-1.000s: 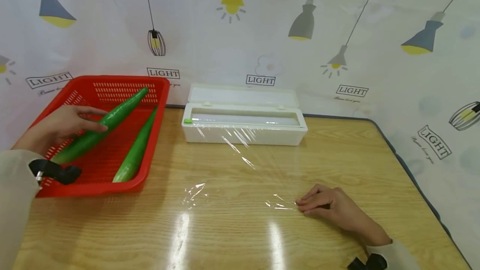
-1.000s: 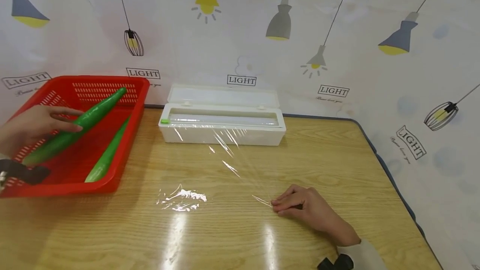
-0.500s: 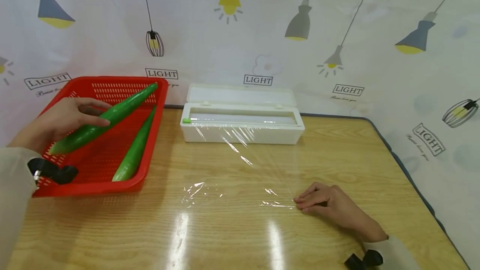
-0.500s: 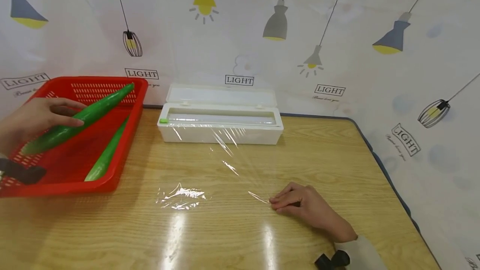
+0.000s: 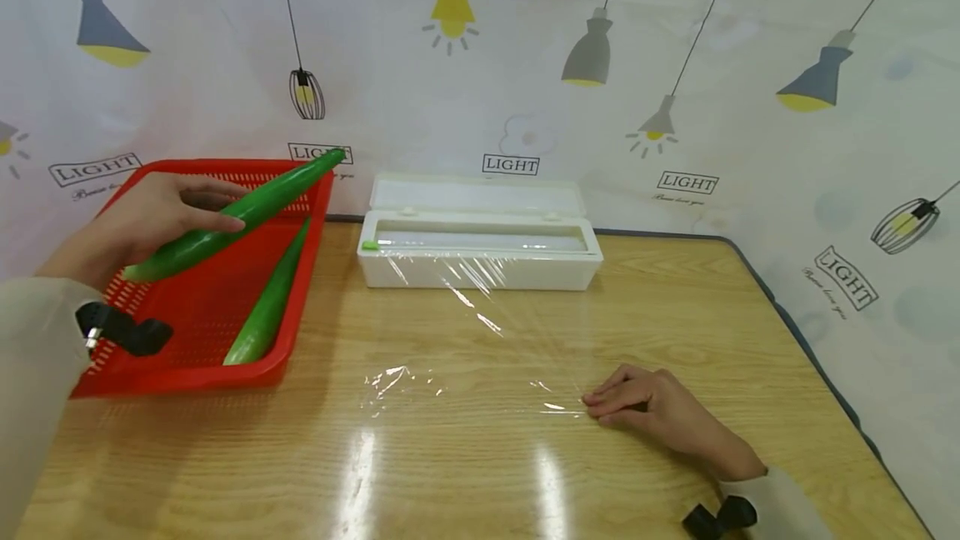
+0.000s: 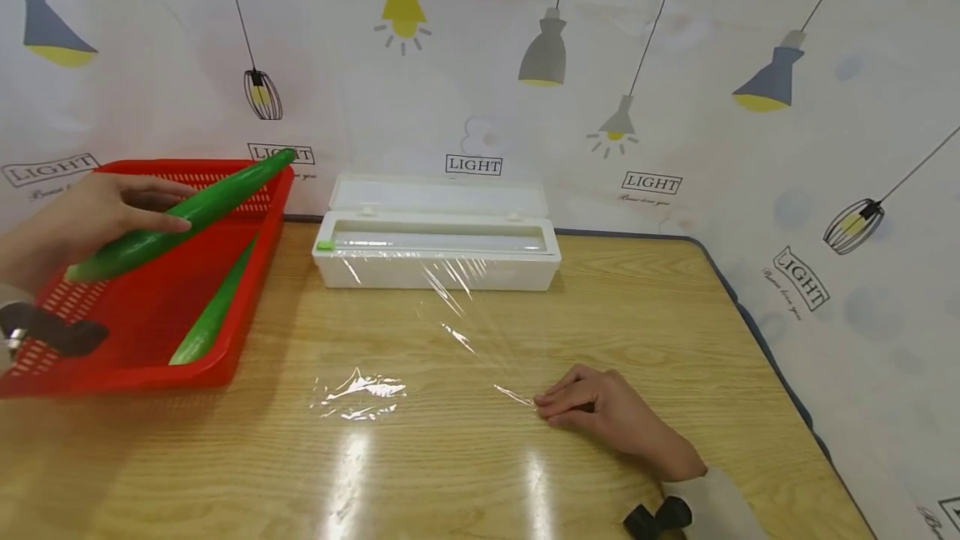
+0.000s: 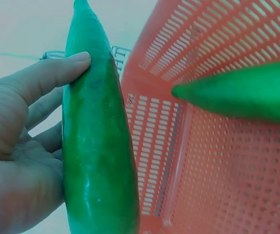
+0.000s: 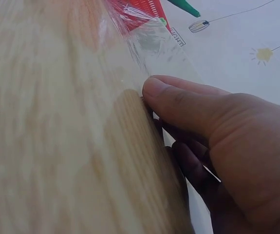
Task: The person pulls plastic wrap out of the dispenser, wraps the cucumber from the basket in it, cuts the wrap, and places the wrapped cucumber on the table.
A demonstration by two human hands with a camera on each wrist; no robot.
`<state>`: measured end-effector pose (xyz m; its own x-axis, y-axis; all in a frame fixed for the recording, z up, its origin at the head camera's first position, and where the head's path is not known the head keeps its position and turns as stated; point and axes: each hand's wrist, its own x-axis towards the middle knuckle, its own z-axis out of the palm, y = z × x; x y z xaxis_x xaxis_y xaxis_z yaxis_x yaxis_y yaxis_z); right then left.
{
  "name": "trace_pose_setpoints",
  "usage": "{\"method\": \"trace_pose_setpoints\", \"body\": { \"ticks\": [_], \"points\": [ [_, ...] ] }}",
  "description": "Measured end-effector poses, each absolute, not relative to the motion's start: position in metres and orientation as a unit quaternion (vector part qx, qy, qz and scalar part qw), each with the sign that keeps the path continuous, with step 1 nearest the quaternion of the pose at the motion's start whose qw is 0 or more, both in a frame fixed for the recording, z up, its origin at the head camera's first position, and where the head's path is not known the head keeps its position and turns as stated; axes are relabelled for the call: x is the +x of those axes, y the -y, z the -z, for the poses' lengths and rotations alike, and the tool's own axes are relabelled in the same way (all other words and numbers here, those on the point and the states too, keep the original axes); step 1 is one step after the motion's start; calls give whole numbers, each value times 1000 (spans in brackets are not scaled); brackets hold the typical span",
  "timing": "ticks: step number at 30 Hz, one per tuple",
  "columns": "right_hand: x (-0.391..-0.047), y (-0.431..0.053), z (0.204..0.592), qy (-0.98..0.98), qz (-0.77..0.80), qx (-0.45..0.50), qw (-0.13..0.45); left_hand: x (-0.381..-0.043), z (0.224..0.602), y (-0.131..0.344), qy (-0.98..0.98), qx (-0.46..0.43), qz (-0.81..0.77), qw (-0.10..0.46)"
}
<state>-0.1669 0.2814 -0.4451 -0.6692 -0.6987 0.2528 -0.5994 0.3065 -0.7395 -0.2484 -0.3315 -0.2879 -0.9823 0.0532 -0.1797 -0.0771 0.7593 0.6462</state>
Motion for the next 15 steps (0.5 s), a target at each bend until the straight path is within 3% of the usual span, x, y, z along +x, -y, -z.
{"method": "trace_pose_setpoints", "body": {
  "ticks": [15],
  "points": [
    [-163,-276,436,-797,435,-418,37,-257,277,302,-933,2,-348,93]
  ]
}}
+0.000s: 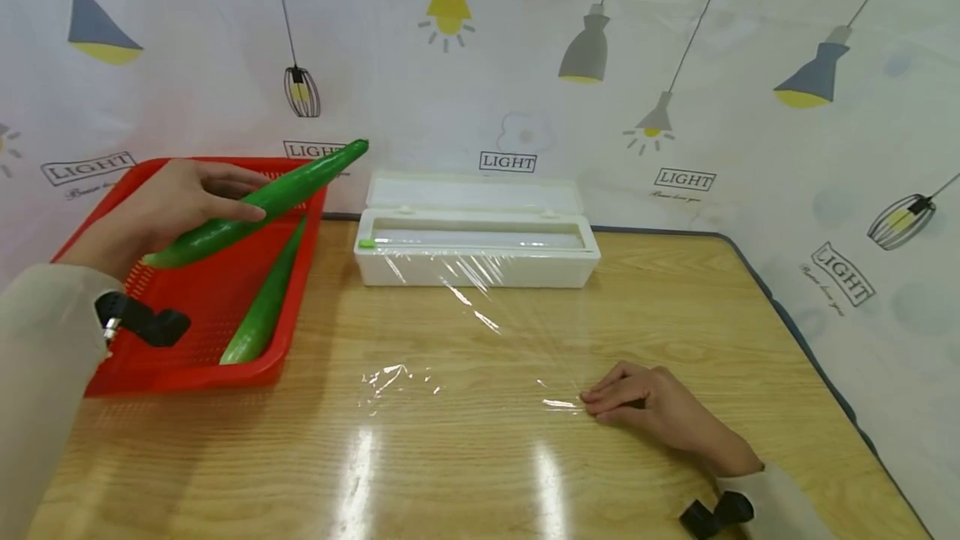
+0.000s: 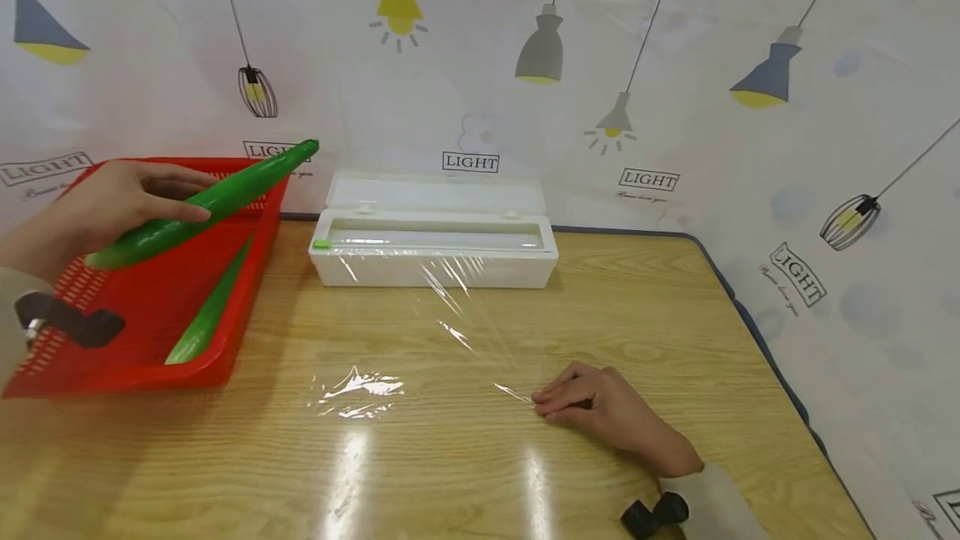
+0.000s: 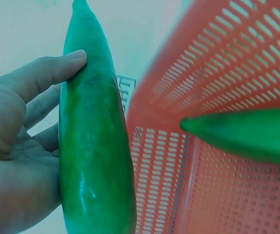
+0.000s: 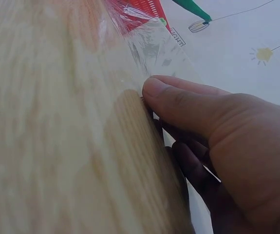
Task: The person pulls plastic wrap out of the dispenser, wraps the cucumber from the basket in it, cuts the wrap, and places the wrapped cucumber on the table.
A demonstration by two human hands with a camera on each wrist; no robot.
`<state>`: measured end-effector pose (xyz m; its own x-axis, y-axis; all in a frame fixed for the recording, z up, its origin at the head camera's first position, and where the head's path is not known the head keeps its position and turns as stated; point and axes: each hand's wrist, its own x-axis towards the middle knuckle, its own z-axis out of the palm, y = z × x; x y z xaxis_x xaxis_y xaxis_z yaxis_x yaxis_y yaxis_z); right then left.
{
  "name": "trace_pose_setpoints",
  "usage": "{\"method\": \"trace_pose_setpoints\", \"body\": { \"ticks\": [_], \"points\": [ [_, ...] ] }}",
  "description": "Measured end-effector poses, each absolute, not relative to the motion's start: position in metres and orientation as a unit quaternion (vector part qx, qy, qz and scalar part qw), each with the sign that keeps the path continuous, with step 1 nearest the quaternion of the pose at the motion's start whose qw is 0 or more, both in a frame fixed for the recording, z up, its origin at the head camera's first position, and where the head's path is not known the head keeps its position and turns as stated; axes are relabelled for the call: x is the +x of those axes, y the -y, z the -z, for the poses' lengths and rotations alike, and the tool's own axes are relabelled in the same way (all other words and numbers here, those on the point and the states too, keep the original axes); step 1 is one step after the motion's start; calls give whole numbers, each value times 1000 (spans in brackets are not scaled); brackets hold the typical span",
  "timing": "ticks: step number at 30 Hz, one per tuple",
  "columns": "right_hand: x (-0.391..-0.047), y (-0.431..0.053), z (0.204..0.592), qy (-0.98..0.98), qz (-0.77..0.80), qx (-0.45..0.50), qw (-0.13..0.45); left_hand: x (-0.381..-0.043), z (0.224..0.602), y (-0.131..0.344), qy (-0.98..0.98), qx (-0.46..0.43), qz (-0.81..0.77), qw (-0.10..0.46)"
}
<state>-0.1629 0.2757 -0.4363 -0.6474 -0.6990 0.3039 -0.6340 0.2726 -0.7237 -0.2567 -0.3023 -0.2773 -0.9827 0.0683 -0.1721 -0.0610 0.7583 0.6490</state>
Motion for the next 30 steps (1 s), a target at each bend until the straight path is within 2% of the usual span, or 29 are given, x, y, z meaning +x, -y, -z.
{"method": "trace_pose_setpoints", "body": {
  "ticks": [9,23,30],
  "points": [
    [-159,-270,422,-785,436,-440,20,-262,263,277,-930,26,-353,95],
    [-157,-267,420,-792,439,-422,38,-258,257,233,-917,95,-374,99],
    [-163,-276,438,-798,437,-413,39,-258,256,209,-908,137,-385,95]
  ]
}}
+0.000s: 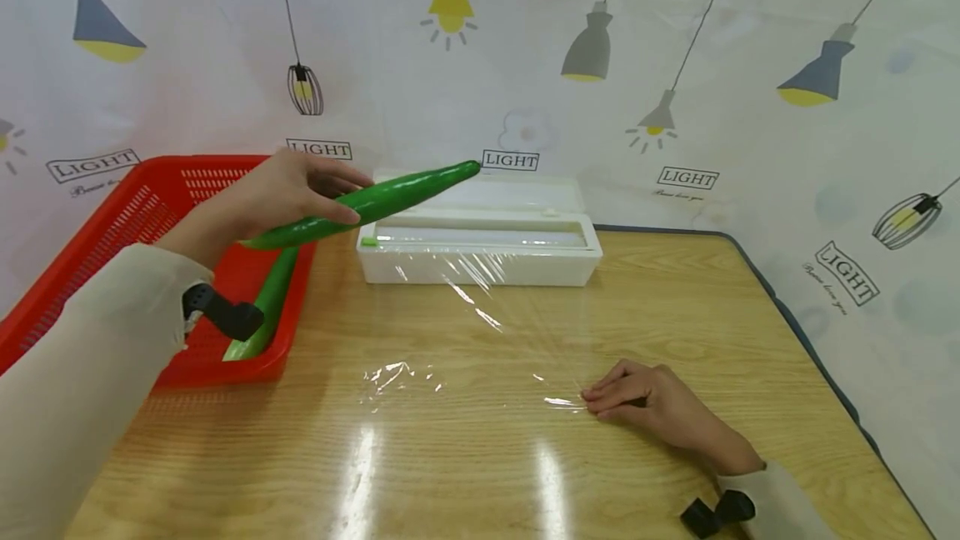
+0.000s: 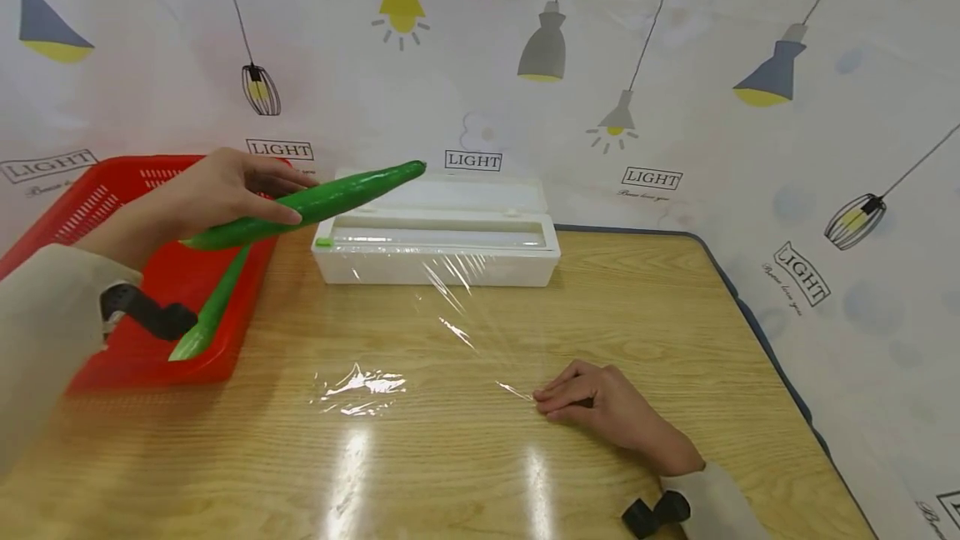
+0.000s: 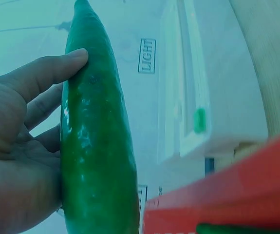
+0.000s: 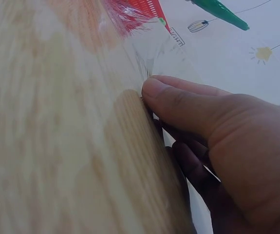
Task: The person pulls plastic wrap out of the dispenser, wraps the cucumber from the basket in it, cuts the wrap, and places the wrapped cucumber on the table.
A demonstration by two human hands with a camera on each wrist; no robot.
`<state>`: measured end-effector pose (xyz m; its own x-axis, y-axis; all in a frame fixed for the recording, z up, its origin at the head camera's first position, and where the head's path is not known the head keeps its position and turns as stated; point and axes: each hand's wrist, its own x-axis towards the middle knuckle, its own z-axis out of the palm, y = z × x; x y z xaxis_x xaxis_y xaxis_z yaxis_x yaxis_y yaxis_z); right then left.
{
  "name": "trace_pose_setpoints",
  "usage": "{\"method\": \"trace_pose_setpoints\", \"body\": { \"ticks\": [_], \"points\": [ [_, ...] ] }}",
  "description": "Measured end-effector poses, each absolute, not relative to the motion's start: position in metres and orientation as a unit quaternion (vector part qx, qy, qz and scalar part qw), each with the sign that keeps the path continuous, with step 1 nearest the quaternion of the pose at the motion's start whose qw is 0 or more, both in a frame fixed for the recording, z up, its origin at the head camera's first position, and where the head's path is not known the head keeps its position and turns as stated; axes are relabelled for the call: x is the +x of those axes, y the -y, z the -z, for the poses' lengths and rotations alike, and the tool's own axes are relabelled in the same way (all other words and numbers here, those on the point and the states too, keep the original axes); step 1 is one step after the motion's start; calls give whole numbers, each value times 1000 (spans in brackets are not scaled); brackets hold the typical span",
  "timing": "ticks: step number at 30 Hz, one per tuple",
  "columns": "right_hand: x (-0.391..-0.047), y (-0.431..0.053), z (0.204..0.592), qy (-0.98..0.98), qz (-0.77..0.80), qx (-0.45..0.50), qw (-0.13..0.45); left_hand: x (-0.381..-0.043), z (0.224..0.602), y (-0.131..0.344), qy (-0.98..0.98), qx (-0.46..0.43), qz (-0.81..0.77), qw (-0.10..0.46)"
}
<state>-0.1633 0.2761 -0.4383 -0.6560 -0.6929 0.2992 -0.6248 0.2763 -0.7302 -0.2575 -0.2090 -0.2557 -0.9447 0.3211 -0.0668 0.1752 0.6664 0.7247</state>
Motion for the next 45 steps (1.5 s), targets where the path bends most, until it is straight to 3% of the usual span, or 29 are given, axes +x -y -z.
{"method": "trace_pose_setpoints", "body": {
  "ticks": [28,45],
  "points": [
    [-168,-284,452,-793,443,-417,42,-255,274,138,-891,201,-384,136],
    [-170,-283,450,-797,438,-412,58,-244,305,100,-863,248,-411,162]
  ]
}}
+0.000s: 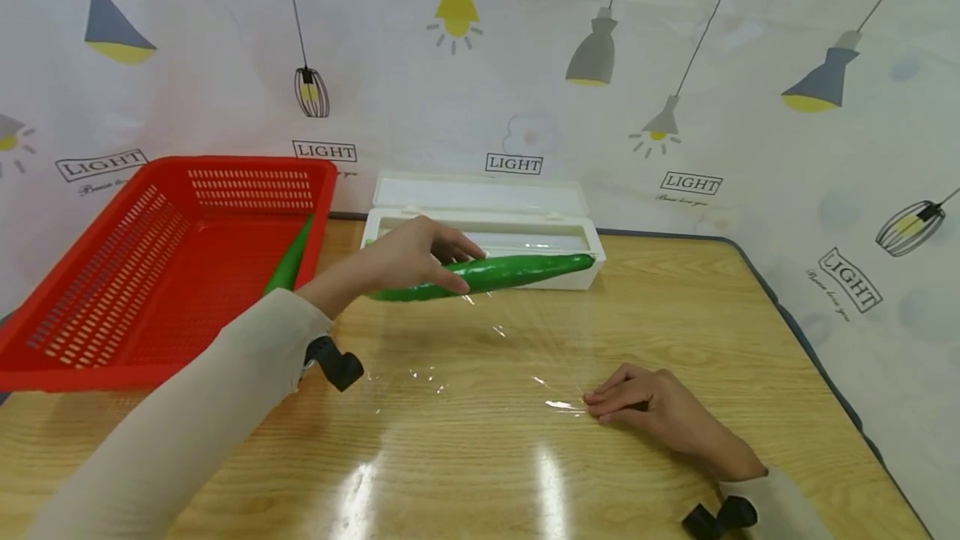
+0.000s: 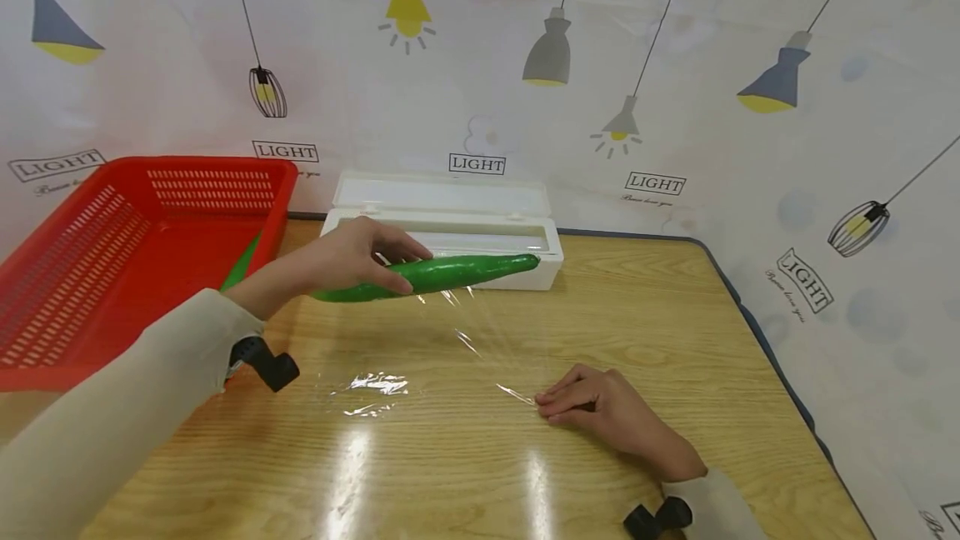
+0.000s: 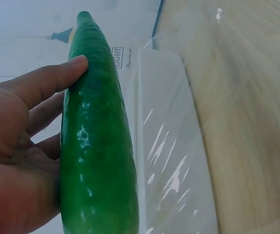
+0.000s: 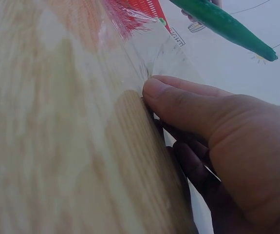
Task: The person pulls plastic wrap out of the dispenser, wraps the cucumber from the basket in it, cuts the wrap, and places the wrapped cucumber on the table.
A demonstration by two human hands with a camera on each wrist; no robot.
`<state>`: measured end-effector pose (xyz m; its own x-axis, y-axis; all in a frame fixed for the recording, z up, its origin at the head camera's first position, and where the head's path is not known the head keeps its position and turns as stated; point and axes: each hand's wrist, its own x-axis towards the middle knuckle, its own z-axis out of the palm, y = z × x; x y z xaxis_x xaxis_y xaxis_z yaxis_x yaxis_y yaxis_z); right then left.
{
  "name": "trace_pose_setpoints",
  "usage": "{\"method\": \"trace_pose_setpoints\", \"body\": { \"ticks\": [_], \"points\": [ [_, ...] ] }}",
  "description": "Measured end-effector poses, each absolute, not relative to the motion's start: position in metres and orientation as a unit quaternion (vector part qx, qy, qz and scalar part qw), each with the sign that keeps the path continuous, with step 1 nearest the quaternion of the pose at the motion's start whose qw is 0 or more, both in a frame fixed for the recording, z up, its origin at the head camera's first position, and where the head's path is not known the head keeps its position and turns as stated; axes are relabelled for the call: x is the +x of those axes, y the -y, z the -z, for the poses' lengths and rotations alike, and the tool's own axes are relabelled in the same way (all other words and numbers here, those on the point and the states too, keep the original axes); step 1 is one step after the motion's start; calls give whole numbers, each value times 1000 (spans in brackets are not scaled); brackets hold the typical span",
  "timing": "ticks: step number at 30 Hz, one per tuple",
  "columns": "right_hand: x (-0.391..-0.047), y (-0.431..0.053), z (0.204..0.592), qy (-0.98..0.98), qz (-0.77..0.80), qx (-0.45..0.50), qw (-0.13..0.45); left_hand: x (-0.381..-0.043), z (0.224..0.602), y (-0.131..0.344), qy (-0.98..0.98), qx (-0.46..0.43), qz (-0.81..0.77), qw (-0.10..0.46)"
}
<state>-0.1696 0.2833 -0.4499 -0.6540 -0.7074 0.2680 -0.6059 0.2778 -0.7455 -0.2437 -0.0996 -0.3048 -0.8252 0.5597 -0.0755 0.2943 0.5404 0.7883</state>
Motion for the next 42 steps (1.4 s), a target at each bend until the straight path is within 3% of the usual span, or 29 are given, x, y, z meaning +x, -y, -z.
{"method": "trace_pose_setpoints", "body": {
  "ticks": [23,42],
  "points": [
    [-159,-270,427,-787,450,-420,42,-215,358,72,-846,330,-395,141],
    [-158,-268,424,-787,443,-428,31,-200,381,60,-855,314,-387,147]
  ]
}}
